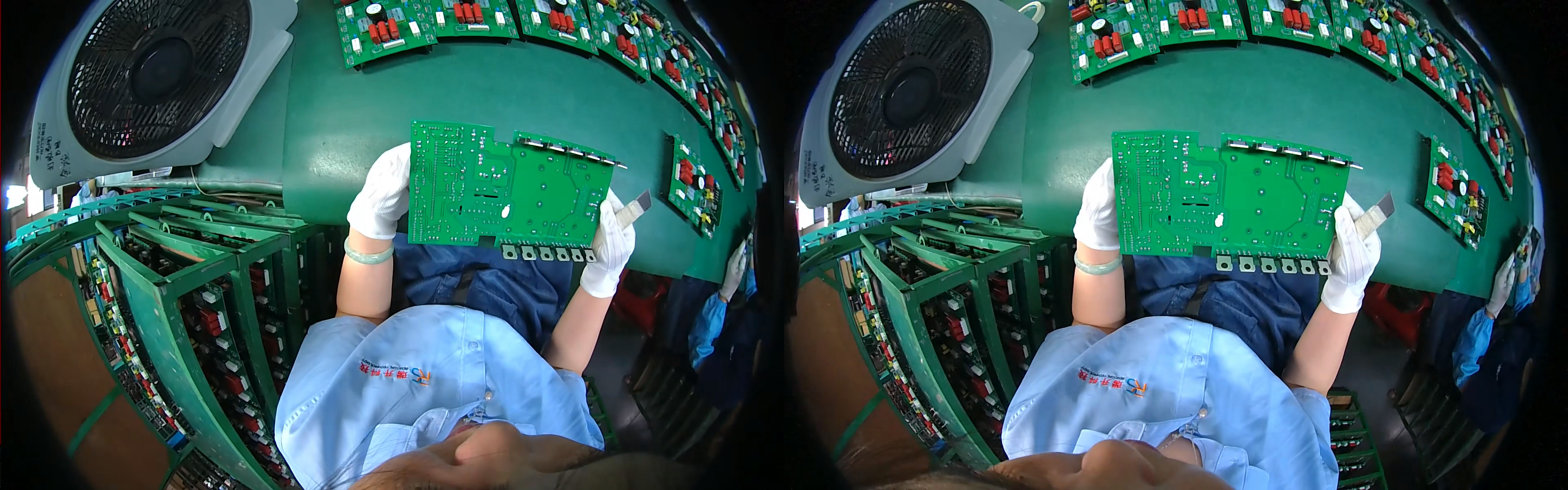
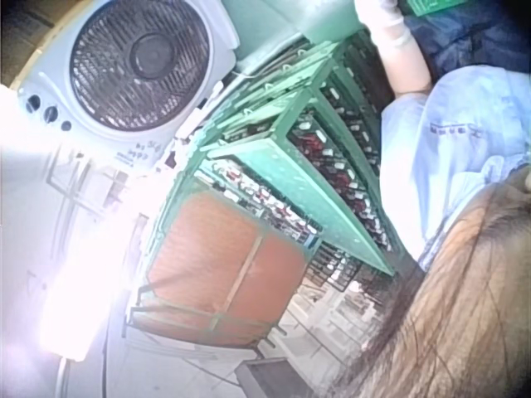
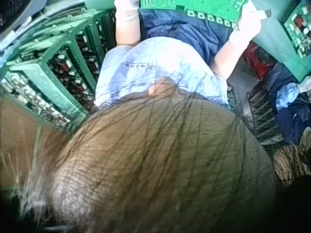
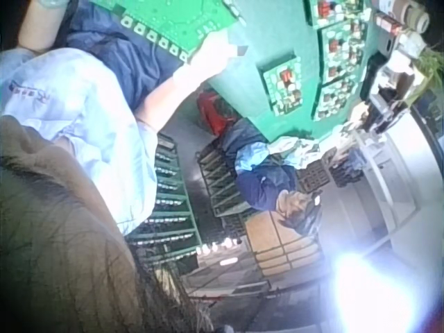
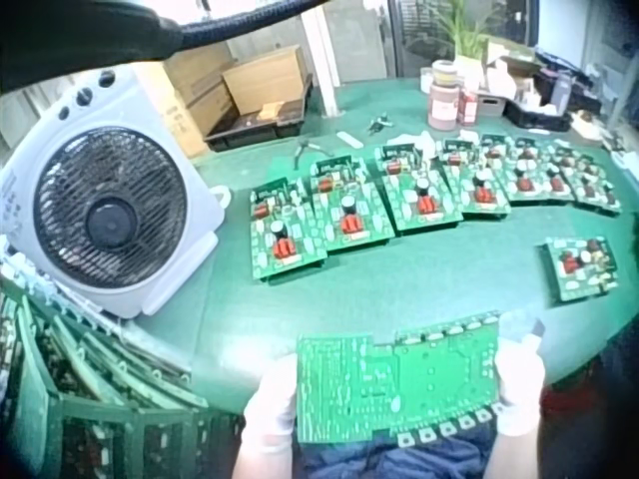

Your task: The person wipes the surface of green circuit boards using a small grey tool. They handle the boards one at a time, turning them over to clean both sides, and place them back on the green workbench after cleaning.

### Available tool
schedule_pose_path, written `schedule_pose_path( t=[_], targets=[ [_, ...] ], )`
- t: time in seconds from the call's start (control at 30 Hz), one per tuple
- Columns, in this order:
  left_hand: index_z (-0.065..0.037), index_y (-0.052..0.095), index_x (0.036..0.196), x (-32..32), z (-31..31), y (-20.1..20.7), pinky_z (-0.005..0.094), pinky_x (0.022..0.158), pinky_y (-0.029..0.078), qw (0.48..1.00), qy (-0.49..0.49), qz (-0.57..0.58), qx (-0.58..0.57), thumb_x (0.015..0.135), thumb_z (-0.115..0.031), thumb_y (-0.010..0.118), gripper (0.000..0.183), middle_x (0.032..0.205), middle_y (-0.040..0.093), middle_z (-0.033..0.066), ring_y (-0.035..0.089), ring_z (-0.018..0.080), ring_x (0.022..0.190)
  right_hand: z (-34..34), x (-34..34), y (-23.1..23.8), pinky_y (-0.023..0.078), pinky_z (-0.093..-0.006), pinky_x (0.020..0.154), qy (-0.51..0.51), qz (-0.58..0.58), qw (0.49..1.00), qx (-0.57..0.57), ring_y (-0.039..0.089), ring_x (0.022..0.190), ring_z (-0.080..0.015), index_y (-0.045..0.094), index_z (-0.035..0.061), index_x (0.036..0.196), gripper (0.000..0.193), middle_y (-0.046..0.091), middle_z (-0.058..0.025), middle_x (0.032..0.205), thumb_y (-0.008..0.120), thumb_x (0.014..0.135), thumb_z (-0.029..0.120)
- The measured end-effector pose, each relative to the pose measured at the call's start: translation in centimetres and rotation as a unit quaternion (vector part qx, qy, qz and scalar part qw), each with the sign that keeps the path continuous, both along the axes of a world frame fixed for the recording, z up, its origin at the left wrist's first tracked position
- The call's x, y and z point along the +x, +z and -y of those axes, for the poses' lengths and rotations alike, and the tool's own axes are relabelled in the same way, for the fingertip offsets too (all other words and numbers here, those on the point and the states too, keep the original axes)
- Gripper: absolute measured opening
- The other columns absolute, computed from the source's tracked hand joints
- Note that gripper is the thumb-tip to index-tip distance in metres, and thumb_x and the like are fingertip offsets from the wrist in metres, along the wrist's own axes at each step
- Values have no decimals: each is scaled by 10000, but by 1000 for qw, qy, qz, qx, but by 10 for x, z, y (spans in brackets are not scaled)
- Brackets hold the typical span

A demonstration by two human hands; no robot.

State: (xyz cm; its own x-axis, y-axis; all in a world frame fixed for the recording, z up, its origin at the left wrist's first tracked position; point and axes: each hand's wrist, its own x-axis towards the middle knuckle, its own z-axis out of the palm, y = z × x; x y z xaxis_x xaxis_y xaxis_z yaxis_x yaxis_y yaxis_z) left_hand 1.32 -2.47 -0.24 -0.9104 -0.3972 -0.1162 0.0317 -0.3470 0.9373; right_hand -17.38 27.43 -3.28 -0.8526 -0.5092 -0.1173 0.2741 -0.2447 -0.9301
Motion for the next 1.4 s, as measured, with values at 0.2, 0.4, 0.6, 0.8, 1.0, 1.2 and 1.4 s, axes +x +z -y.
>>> schedule_pose_path(
  t=[0.2, 0.4, 0.6, 0.8, 1.0, 1.2, 1.4],
  targets=[
    [56, 578, 1217, 3, -3, -2, 289, 871, 487, 998, 17, -10, 51, 923, -539, 573, 663, 1125, 654, 89, 602, 148, 989, 5, 3, 6, 508, -284, 852, -18, 27, 999, -32, 648, 971, -185, 495, -153, 1280, 388, 642, -167, 1142, 527, 958, 61],
    [62, 575, 1216, 2, -3, -5, 297, 891, 490, 996, -5, -69, 49, 920, -531, 582, 663, 1131, 652, 98, 607, 158, 1011, 1, 0, -1, 509, -286, 858, -24, 18, 999, -20, 647, 976, -187, 487, -151, 1289, 395, 636, -170, 1155, 527, 957, 59],
    [58, 576, 1216, 3, -4, -5, 298, 895, 494, 996, 4, -54, 76, 879, -537, 640, 687, 1131, 651, 84, 609, 155, 1010, 2, 1, 0, 502, -291, 881, -16, 28, 999, -34, 640, 1008, -196, 474, -156, 1300, 407, 625, -181, 1180, 525, 956, 56],
    [50, 581, 1209, 2, -3, -7, 287, 875, 497, 996, 12, -27, 85, 874, -537, 648, 679, 1117, 650, 73, 604, 139, 996, 3, 1, 1, 501, -289, 878, -16, 9, 1000, -24, 640, 997, -192, 470, -158, 1302, 408, 628, -178, 1169, 519, 957, 54],
    [40, 593, 1191, 2, -7, -2, 279, 839, 492, 997, 27, -50, 43, 891, -550, 620, 662, 1084, 651, 61, 587, 124, 953, 5, 1, 3, 508, -272, 837, -17, 21, 999, -19, 644, 948, -168, 484, -146, 1293, 395, 642, -155, 1126, 521, 960, 63],
    [47, 580, 1207, 4, -2, -8, 282, 860, 493, 996, 13, -17, 87, 842, -552, 680, 708, 1108, 646, 68, 593, 135, 977, 3, 0, 2, 484, -287, 864, 8, 13, 1000, -23, 622, 979, -161, 491, -111, 1304, 384, 635, -126, 1144, 504, 982, 97],
    [70, 530, 1267, 4, -3, -7, 321, 942, 488, 986, 9, -39, 163, 708, -462, 830, 828, 1186, 629, 95, 609, 185, 1061, 4, 0, 1, 507, -272, 835, -15, 1, 1000, 2, 641, 947, -165, 487, -140, 1291, 392, 644, -148, 1118, 527, 961, 68]
  ],
)
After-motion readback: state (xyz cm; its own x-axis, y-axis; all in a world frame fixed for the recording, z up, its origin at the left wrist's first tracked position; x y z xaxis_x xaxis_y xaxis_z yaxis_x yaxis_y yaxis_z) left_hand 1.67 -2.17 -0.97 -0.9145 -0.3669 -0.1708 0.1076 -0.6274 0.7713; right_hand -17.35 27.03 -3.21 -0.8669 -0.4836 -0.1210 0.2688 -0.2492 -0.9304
